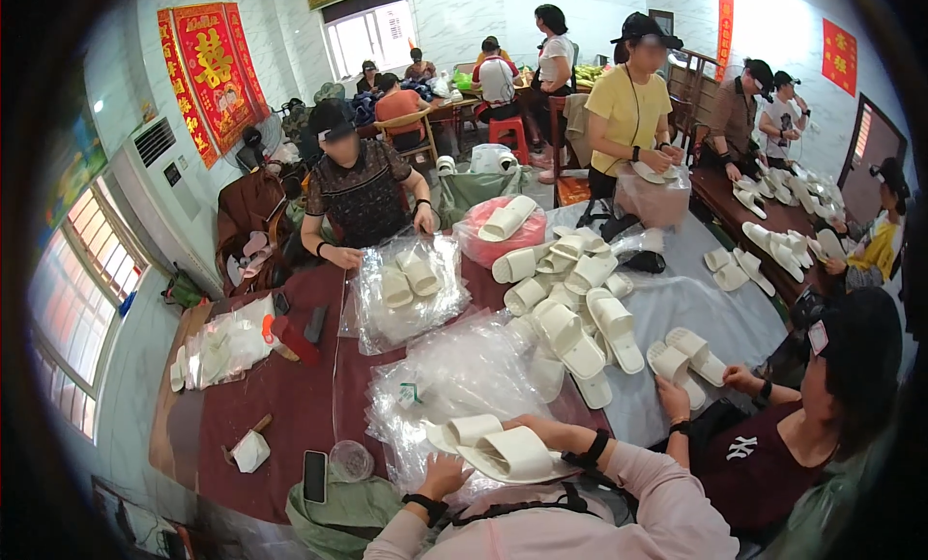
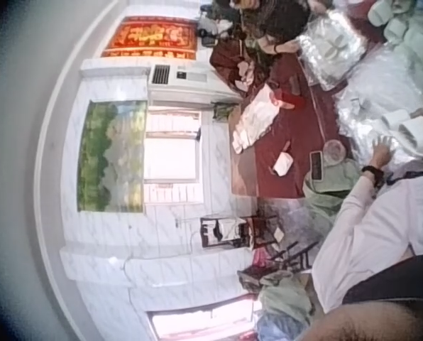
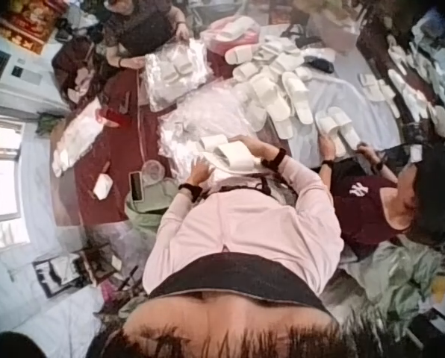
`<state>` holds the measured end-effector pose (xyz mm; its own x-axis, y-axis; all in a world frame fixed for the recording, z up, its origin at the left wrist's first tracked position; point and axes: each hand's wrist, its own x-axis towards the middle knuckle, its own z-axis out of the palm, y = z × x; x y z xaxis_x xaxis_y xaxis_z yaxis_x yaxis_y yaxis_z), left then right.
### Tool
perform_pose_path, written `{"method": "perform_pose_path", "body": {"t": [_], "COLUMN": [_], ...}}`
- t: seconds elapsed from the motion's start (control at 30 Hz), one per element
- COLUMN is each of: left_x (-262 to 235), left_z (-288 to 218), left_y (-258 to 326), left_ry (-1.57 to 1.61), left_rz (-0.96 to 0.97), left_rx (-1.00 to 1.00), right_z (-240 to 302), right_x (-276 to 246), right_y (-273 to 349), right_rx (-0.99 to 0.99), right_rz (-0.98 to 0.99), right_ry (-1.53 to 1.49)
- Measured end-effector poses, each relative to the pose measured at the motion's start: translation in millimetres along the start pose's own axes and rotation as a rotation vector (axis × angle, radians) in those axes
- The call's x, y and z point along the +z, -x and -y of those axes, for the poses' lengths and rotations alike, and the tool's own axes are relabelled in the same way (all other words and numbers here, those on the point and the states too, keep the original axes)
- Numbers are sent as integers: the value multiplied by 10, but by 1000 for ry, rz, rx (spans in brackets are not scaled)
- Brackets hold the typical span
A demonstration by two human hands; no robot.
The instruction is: Packing white slippers into plastic bags at a manufacturing facility.
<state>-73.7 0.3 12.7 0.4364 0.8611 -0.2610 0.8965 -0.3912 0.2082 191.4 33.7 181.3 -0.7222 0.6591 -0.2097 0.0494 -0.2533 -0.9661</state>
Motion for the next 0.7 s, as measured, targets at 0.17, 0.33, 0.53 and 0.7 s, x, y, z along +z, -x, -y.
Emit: {"method": "perform_pose_path", "body": {"t": [0.17, 0.33, 0.53, 0.7], "left_x": [-47, -503, -207, -197], "left_z": [88, 21, 192, 183], "left_y": [-127, -12, -89, -235], "left_ry": [268, 171, 180, 224], "left_rz": [-204, 62, -10, -276], "left_rx": [176, 138, 101, 171], "right_z": [-234, -363, -445, -576], "right_x": [-64, -16, 77, 90], "right_y": [72, 33, 10, -21], "right_rx": [40, 87, 107, 141], "right_rz": [179, 156, 142, 265], "right_ry": [-76, -1, -62, 95]}}
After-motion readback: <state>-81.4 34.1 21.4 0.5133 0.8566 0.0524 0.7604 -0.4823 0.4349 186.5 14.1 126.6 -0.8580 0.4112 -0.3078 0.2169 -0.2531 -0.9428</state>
